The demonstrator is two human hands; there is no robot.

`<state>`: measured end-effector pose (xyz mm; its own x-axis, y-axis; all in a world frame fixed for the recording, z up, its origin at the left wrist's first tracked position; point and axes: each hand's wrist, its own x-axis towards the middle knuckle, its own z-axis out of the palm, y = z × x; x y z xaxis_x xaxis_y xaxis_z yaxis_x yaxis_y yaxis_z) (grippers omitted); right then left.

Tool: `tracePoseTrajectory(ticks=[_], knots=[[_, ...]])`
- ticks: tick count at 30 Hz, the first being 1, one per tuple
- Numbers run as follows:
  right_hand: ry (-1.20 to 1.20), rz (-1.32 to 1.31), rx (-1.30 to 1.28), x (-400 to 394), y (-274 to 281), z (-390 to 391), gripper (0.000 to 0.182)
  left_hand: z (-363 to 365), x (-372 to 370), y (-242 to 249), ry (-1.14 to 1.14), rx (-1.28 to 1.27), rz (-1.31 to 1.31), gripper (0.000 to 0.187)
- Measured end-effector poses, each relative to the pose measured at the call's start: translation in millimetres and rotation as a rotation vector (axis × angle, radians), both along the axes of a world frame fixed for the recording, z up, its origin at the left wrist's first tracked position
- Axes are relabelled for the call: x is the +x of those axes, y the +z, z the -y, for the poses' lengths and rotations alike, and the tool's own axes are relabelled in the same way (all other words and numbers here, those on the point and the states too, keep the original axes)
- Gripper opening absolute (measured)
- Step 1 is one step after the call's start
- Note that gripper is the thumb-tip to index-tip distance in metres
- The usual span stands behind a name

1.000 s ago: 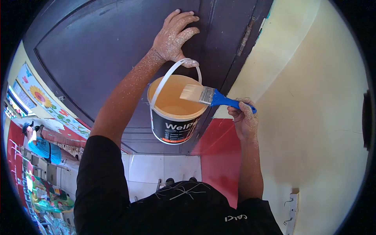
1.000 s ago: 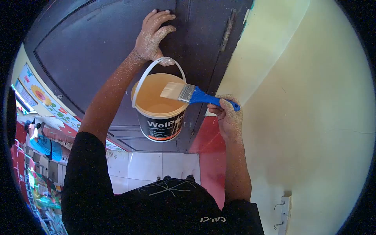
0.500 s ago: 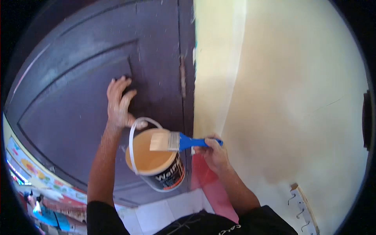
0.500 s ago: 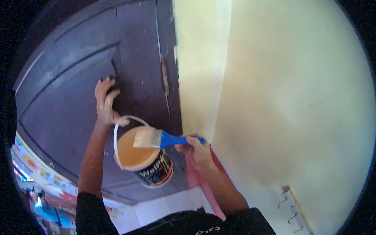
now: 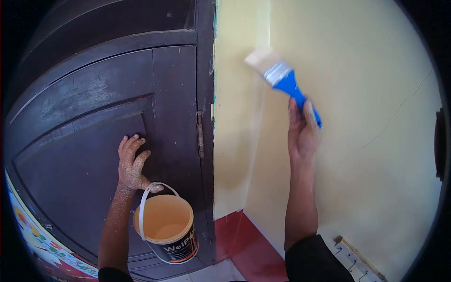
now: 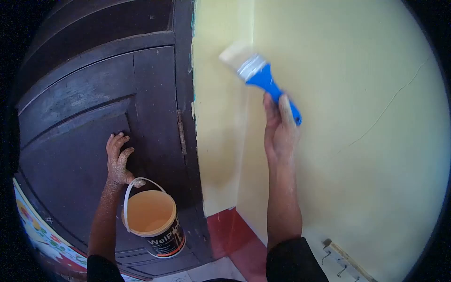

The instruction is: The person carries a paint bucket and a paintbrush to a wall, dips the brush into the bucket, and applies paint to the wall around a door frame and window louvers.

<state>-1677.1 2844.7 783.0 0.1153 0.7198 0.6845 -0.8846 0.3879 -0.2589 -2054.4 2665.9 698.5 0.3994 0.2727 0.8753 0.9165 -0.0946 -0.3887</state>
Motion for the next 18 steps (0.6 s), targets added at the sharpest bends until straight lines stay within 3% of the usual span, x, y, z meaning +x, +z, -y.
tracePoseTrajectory(ticks=[5,8,18], knots=[[-0.625,0.284,0.301,-3,78,-14,0.029,2,2,1,0.005,-0.003,-0.012,0.098],[-0.807,0.442,0.375,-5,94,-15,0.021,3,1,2,-0.009,-0.002,-0.004,0.097],[-1.025,0.712,0.546,-13,30,-31,0.019,4,1,4,0.012,-0.014,-0.010,0.096]])
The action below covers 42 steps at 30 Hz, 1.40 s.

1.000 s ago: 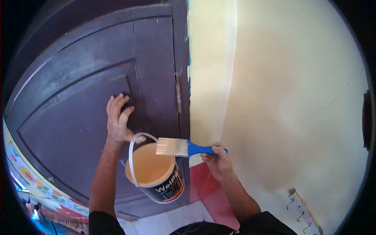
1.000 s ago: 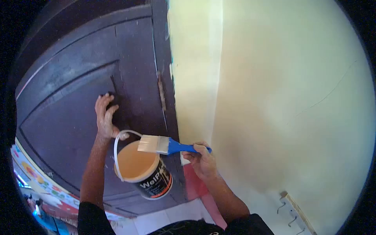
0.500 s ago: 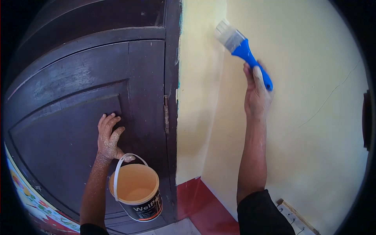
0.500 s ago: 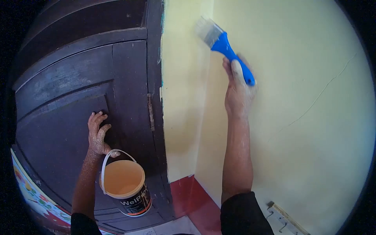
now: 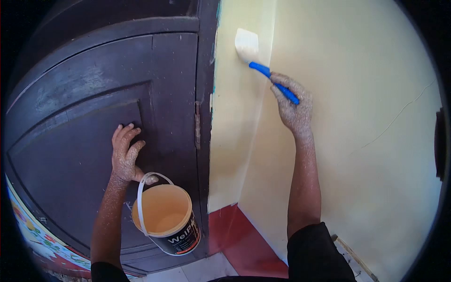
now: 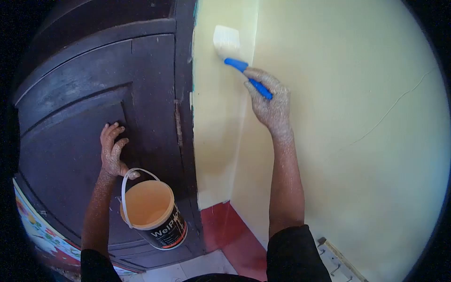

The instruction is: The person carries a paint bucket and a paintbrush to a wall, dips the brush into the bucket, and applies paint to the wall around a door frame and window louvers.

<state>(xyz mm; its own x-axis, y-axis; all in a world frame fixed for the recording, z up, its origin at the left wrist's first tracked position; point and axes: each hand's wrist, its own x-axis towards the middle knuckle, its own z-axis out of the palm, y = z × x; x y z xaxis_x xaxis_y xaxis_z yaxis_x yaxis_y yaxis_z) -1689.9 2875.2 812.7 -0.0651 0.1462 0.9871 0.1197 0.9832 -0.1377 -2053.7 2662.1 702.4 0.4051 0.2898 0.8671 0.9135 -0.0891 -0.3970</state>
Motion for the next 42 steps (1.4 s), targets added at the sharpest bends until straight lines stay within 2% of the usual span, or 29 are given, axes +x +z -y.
tracePoseTrajectory(ticks=[3,11,15,19,25,31,34,39,42], knots=[[-0.008,0.105,-0.078,5,-53,12,0.021,-2,-3,-2,0.013,0.006,-0.014,0.099],[0.102,0.268,-0.328,16,-239,19,0.025,-13,2,-6,0.030,0.033,-0.051,0.105],[0.094,0.360,-0.346,20,-294,28,0.025,-18,1,-9,0.047,0.067,-0.081,0.106],[0.135,0.417,-0.423,28,-315,37,0.024,-16,5,-6,0.050,0.071,-0.099,0.100],[0.100,0.547,-0.394,33,-265,35,0.028,-8,-5,-4,0.024,0.063,-0.063,0.104],[-0.049,0.306,-0.144,22,-122,17,0.032,-4,-6,-3,0.013,0.032,-0.026,0.099],[-0.130,0.151,0.059,20,-34,-3,0.024,-5,-3,-3,0.011,0.029,-0.010,0.098],[-0.263,0.046,0.185,18,92,-7,0.020,-6,2,-2,0.014,0.022,-0.001,0.098],[-0.142,0.011,0.240,18,133,1,0.018,-6,3,-2,0.008,0.017,-0.005,0.099]])
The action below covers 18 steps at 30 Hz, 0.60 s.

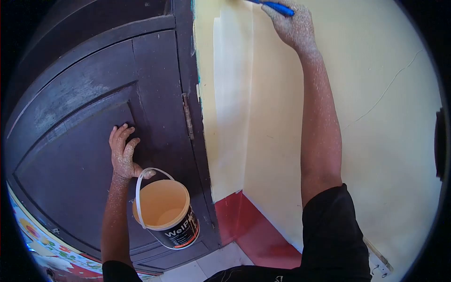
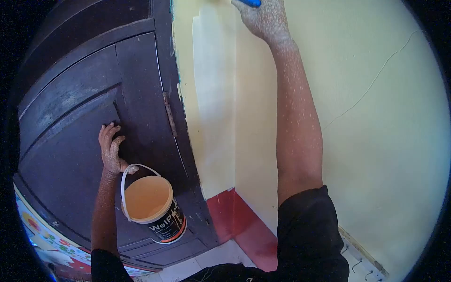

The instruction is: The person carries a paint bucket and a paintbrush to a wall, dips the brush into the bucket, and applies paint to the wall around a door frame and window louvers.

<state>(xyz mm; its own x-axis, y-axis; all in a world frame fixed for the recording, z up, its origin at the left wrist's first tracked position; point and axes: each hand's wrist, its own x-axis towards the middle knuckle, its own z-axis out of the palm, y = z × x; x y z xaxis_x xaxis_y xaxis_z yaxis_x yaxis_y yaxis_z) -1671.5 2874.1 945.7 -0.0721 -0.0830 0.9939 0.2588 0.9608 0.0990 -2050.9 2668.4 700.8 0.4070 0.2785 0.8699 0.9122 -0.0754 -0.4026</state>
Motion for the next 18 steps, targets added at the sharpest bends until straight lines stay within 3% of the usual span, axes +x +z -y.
tracePoseTrajectory(ticks=[4,6,13,18], knots=[[-0.070,-0.037,0.035,-10,-2,-24,0.020,-2,-2,-3,0.014,0.013,0.001,0.100],[-0.063,-0.003,0.042,-15,-32,-32,0.019,-1,-2,-1,0.005,0.013,-0.006,0.100],[0.066,0.068,-0.289,-10,-229,-10,0.030,3,-2,1,-0.004,-0.014,-0.005,0.100],[0.108,0.247,-0.502,1,-358,25,0.025,0,-8,-1,0.001,-0.005,-0.014,0.101]])
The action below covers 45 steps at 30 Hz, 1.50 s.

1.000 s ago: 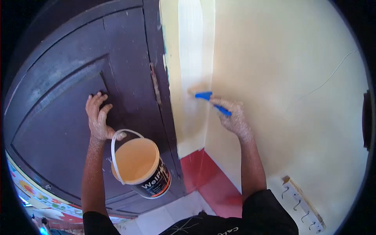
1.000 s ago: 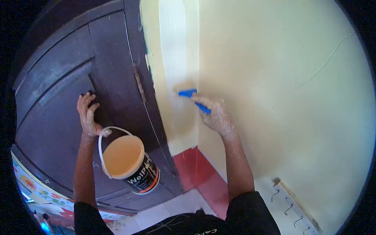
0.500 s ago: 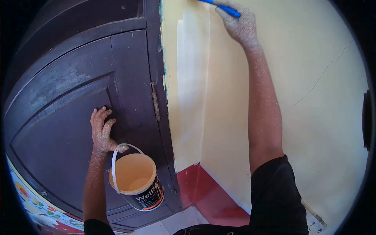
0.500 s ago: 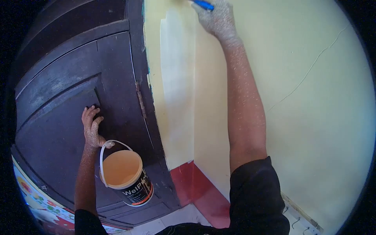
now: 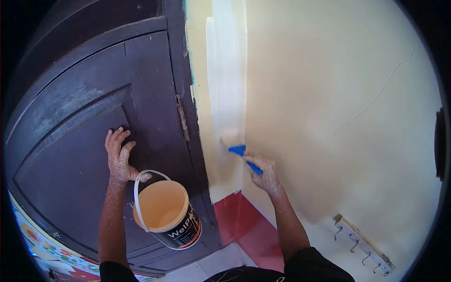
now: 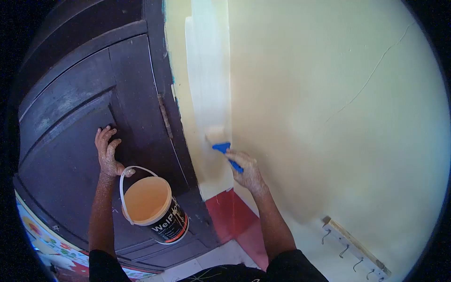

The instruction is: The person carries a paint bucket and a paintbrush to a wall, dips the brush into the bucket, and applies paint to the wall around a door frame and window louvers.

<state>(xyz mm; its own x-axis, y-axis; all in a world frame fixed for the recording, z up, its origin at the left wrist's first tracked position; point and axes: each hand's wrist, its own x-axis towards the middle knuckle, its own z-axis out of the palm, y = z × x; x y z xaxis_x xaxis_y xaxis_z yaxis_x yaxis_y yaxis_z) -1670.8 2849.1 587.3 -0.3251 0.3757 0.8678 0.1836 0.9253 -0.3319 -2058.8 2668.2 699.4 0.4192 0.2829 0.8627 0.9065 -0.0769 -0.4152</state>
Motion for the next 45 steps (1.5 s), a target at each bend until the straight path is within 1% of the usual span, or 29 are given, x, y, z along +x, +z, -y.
tracePoseTrajectory(ticks=[2,4,6,8,11,13,15,17,22,25,28,31,34,37,39,41,43,45], knots=[[0.043,0.053,-0.091,5,-30,13,0.024,0,3,1,0.004,0.003,-0.007,0.101],[0.053,0.079,-0.160,13,-46,15,0.023,0,8,2,-0.002,0.018,-0.011,0.101],[0.056,0.133,-0.236,18,-48,15,0.023,-2,7,0,0.006,0.014,-0.007,0.101],[0.054,0.210,-0.322,19,-36,3,0.024,-3,6,-1,0.002,0.011,-0.007,0.101],[-0.033,0.150,-0.218,15,35,-7,0.023,-4,5,1,-0.006,0.014,-0.006,0.101],[-0.048,0.011,-0.059,11,81,-28,0.024,-1,7,0,0.006,-0.001,0.004,0.100],[-0.106,-0.088,0.181,9,139,-41,0.020,-1,5,0,0.003,-0.001,0.005,0.100],[-0.194,-0.124,0.234,6,206,-32,0.018,0,7,0,0.000,0.006,0.005,0.100],[-0.254,-0.203,0.467,-8,341,-41,0.021,2,7,2,-0.014,-0.001,0.024,0.099],[-0.395,-0.204,0.540,-11,393,-29,0.020,1,1,0,-0.029,0.007,0.020,0.100],[-0.202,-0.305,0.575,-11,423,-32,0.020,0,-1,0,-0.039,0.008,0.025,0.101],[-0.160,-0.356,0.542,-17,416,-34,0.019,1,2,0,-0.028,0.008,0.031,0.101],[-0.250,-0.319,0.544,-30,375,-50,0.020,0,2,0,-0.032,0.003,0.019,0.101],[-0.252,-0.316,0.561,-34,306,-62,0.019,-1,4,0,-0.020,0.004,0.016,0.101],[-0.203,-0.366,0.484,-36,250,-63,0.018,-1,6,-1,-0.016,0.000,0.016,0.101],[-0.219,-0.359,0.411,-34,194,-58,0.018,-3,5,0,-0.022,0.003,0.008,0.101],[-0.166,-0.328,0.317,-31,142,-54,0.026,-4,1,-2,-0.027,-0.002,0.004,0.101],[-0.152,-0.299,0.263,-29,99,-48,0.028,-5,1,-2,-0.027,-0.001,0.000,0.101]])
